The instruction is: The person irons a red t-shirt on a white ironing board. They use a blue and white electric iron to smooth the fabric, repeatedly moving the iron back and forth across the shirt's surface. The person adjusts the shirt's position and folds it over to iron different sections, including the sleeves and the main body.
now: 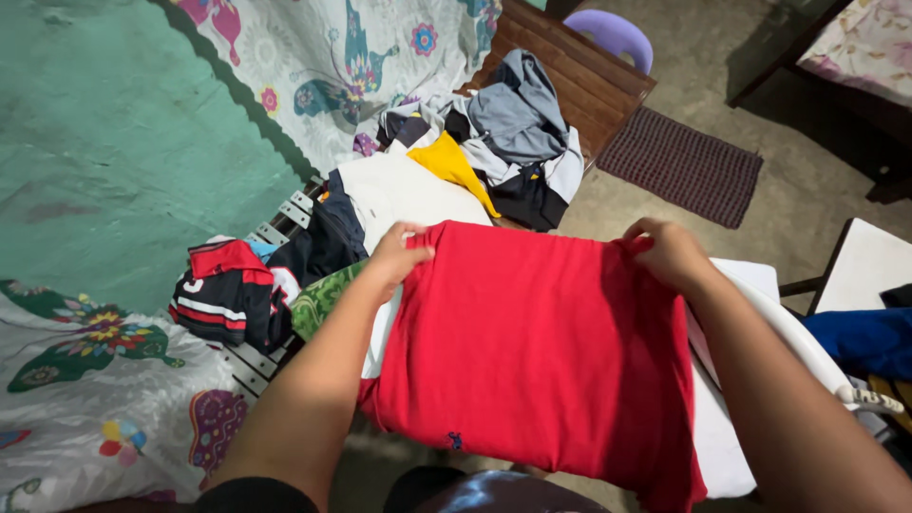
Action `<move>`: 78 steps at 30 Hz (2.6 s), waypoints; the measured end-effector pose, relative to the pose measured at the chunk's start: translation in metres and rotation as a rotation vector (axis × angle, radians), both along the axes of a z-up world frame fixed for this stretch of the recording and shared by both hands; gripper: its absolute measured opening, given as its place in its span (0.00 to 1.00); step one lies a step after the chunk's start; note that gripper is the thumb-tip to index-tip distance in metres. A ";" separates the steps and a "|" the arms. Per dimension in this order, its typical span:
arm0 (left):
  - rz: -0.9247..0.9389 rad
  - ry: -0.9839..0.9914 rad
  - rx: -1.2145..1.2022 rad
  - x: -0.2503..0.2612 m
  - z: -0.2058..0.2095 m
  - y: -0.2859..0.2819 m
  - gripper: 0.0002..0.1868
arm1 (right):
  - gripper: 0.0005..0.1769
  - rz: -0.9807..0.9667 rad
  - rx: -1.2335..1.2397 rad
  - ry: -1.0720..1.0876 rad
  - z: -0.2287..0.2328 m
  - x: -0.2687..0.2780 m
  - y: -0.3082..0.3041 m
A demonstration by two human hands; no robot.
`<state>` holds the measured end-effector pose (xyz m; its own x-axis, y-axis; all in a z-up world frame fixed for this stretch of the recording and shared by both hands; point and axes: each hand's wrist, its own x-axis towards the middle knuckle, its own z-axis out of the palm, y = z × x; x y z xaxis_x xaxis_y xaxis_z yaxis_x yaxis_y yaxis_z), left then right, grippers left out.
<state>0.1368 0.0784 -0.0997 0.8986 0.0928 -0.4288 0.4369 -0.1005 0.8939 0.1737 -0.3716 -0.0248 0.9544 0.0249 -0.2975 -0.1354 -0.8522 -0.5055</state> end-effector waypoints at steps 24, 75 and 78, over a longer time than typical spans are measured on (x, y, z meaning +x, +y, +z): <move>0.135 -0.236 -0.146 -0.208 0.032 -0.003 0.20 | 0.17 -0.091 -0.386 -0.420 0.023 -0.246 0.034; -0.451 -0.388 0.813 -0.017 0.060 -0.426 0.11 | 0.27 -0.367 -0.206 -0.014 0.134 -0.171 -0.183; -0.446 -0.499 0.740 -0.028 0.067 -0.451 0.09 | 0.28 -0.380 -0.200 -0.012 0.130 -0.171 -0.195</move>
